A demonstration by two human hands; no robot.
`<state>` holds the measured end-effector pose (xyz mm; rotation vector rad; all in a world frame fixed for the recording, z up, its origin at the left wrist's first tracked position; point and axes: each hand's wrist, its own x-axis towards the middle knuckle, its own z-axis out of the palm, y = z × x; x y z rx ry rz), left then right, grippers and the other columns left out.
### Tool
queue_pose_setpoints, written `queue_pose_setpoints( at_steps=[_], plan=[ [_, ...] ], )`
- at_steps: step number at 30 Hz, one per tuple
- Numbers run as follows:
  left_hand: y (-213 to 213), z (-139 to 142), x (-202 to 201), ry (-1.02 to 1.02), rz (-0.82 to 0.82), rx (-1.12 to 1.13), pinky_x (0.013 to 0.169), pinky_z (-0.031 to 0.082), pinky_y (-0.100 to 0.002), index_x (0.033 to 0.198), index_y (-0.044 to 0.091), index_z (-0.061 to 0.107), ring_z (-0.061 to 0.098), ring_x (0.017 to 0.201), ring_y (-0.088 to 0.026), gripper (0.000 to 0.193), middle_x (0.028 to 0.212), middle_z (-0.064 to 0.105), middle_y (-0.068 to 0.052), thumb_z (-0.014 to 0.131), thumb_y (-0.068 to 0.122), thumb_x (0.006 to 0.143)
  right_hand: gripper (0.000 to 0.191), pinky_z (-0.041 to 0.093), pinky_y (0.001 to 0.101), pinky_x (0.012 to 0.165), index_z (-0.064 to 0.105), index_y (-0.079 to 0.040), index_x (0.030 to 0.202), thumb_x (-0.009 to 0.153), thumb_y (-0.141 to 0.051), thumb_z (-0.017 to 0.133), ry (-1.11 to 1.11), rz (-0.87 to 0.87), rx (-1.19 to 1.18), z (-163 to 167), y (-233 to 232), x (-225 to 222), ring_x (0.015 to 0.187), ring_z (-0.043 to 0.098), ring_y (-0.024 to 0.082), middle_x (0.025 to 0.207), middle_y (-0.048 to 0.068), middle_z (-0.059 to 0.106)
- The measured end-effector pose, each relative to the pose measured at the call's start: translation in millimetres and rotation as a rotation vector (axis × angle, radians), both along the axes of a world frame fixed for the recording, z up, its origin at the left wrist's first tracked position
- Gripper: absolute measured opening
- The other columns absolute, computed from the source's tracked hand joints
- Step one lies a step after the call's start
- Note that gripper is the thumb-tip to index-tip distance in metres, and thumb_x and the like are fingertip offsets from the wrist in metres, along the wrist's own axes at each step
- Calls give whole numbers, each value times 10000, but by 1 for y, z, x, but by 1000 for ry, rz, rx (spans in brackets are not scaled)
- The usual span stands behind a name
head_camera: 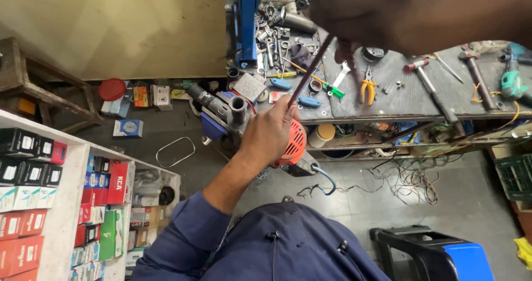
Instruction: The person uses a T-handle wrench to tighten a bolt on an orange electric motor mounted in a blue bench vise. They then use a screwdriver to tighten a screw on the motor's casing. The person briefly turns a wall switch and tests the motor by hand.
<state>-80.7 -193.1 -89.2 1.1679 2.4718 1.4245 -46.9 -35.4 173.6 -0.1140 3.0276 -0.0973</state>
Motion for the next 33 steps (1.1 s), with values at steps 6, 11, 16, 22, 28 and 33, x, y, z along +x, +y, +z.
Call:
queue_pose_setpoints(
  at_steps=[6,11,16,22,28,33],
  plan=[
    [4,2,-4,-49,-43,17,677,542,-534,1093,98,644,713,785,-415,268,816,744,-160,497,315,1039,564,570,294,573,744,-123,852,1084,-462,357,-197,-90,507,-4,15,3,556,666,159,664,34,683],
    [6,1,-4,-74,-38,-29,669,530,-533,1093,92,654,704,782,-422,291,802,720,-193,488,325,1040,532,555,292,543,724,-131,890,1086,-451,347,-83,-6,145,-13,20,-8,514,645,152,656,18,665],
    [8,-2,-6,-117,-40,-38,687,529,-528,1014,84,660,708,793,-416,334,815,734,-184,469,355,1055,500,540,289,512,703,-140,927,1087,-439,336,-31,373,285,-6,18,2,472,625,145,648,2,648],
    [9,-6,-6,-97,-10,-50,698,521,-544,1002,74,668,689,828,-446,360,838,721,-218,461,363,1060,435,551,386,519,666,-2,1126,1107,-368,432,-53,-165,52,-11,13,-4,473,597,209,669,118,615],
    [7,-4,-6,-133,-18,-67,702,521,-538,1028,73,651,692,821,-442,352,822,718,-211,457,365,1058,335,596,329,772,596,77,1181,1015,-185,470,199,767,-20,-20,60,-19,805,707,204,1031,178,673],
    [6,0,-4,-117,-22,-59,704,522,-516,1052,77,642,696,836,-417,321,830,715,-185,460,341,1057,280,569,320,959,602,-9,1127,952,-217,537,383,851,584,-43,83,-23,869,719,162,1021,101,659]
  ],
)
